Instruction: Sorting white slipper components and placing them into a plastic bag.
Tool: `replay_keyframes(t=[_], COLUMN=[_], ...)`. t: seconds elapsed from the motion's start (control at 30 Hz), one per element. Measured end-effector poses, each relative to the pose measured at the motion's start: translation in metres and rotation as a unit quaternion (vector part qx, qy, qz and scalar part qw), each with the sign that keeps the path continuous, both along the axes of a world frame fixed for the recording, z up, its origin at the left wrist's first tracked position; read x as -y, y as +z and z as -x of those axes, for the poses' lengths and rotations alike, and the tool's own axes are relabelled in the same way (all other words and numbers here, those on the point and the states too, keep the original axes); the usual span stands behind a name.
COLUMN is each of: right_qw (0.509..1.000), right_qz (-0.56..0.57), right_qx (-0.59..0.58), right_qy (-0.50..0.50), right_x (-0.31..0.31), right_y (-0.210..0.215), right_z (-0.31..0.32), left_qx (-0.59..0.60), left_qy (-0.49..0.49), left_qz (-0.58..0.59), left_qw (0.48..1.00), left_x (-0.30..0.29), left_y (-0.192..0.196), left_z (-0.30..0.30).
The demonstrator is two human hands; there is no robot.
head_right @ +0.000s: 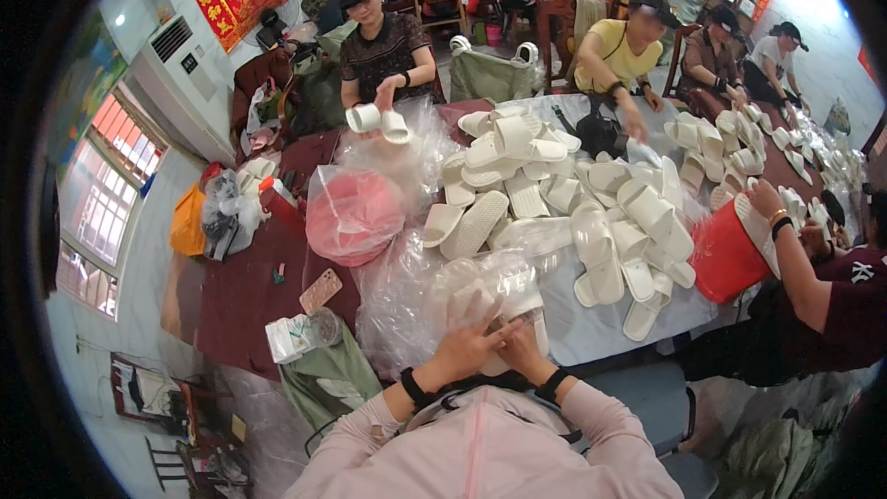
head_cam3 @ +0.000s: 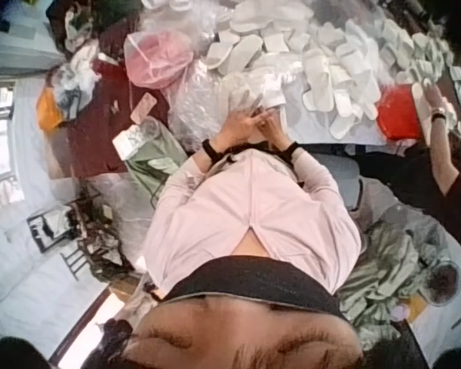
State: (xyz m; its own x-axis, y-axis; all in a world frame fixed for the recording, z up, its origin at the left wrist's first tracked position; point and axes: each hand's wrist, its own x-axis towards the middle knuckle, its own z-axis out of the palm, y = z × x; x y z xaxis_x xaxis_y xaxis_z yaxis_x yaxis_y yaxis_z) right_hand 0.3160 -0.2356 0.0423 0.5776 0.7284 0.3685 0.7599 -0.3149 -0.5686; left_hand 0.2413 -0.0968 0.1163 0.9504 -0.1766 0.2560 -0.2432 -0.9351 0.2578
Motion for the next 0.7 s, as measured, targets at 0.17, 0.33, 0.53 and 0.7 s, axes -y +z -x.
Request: replay_keyframes(t=[0.17, 0.33, 0.53, 0.7], right_qw=[0.994, 0.999, 0.992, 0.993], right_qz=[-0.012, -0.034, -0.053, -0.074], right_qx=[0.086, 0.033, -0.114, 0.089], right_qy=[-0.059, -0.012, 0.016, -0.025], right_x=[-0.005, -0.011, -0.005, -0.011], right_y=[-0.017, -0.050, -0.097, -0.015], right_z=[-0.003, -0.010, -0.018, -0.013], left_qx=[0.007, -0.051, -0.043, 0.069], left_qy=[-0.074, -0.052, -0.021, 0.089], left_qz=[0.090, 0.117, 0.510, 0.197], left_qw=[0.993, 0.990, 0.859, 0.974], left_x=[-0.005, -0.011, -0.046, -0.056], left_y=[-0.001, 0.017, -0.013, 0.027], left_z=[-0.001, 0.004, 0.007, 0.005])
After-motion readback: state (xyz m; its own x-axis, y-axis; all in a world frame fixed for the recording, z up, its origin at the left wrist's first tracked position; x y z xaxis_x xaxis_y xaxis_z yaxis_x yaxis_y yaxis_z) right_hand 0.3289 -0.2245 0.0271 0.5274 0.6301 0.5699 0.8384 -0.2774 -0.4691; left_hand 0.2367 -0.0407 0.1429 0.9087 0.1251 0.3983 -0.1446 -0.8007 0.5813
